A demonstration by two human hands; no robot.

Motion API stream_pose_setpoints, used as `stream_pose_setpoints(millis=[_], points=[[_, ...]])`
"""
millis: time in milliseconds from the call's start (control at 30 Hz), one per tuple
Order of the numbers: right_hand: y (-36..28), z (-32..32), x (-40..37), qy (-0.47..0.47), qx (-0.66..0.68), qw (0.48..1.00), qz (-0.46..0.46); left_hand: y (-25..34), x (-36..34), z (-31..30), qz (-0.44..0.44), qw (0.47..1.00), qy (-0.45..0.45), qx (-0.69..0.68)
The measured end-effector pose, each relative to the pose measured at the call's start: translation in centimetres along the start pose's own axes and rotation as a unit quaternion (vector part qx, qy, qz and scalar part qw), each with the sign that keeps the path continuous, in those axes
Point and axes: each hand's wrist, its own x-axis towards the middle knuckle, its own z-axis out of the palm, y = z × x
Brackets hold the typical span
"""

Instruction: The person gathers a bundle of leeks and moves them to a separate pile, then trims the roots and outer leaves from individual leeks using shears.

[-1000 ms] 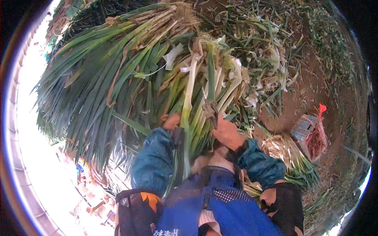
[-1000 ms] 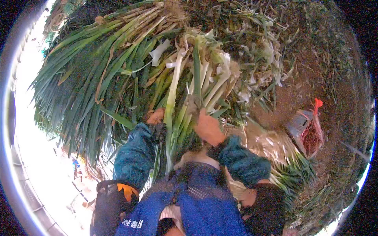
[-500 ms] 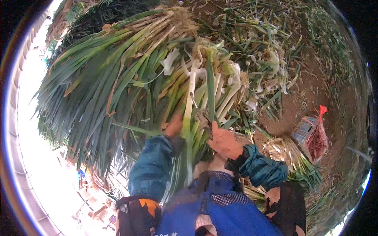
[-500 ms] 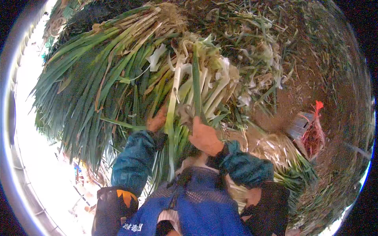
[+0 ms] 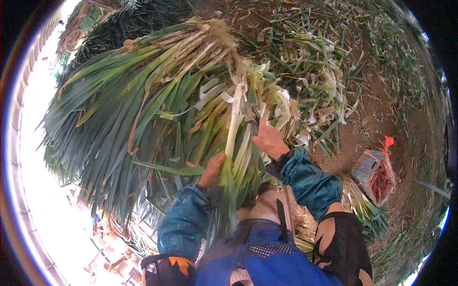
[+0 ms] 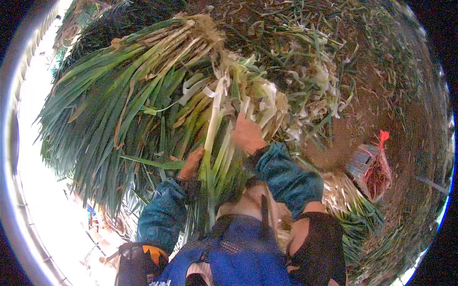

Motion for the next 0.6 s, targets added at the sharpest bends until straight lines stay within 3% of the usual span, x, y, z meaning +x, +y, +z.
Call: stream_pose_setpoints(millis=[233,300,400,467,500,533,600], points=[[-0.6,-0.5,-3.1,-0.053,-0.015,0.998,-0.017,0.7,-1.2,-0.3,-0.021,0.999,0.029,-0.027],[0.8,0.8,-0.6,-0.005,0.014,1.0,-0.023,-1.4,-0.1,-2.0,-0.007,1.0,0.001,-0.024],[1.1,1.3,1.2,0.033,0.018,0.999,-0.024,0.1,-0.6,-2.3,-0.005,1.0,0.003,0.011],[-0.8,0.2,-1.0,-0.006,0.018,1.0,-0.018,2.7,-1.5,-2.0,0.02,0.988,0.029,0.149],[-1.5,0.1,-2.5,-0.026,0.018,0.999,-0.013,1.5,-1.0,-3.0,0.042,0.981,0.029,0.185],[-1.3,0.7,-5.0,0.006,0.019,0.994,-0.104,0.4,-0.5,-4.1,0.064,0.973,0.031,0.221],[-1.0,1.3,-8.0,-0.082,0.02,0.994,-0.072,-1.9,-0.4,-3.1,0.08,0.965,0.063,0.243]])
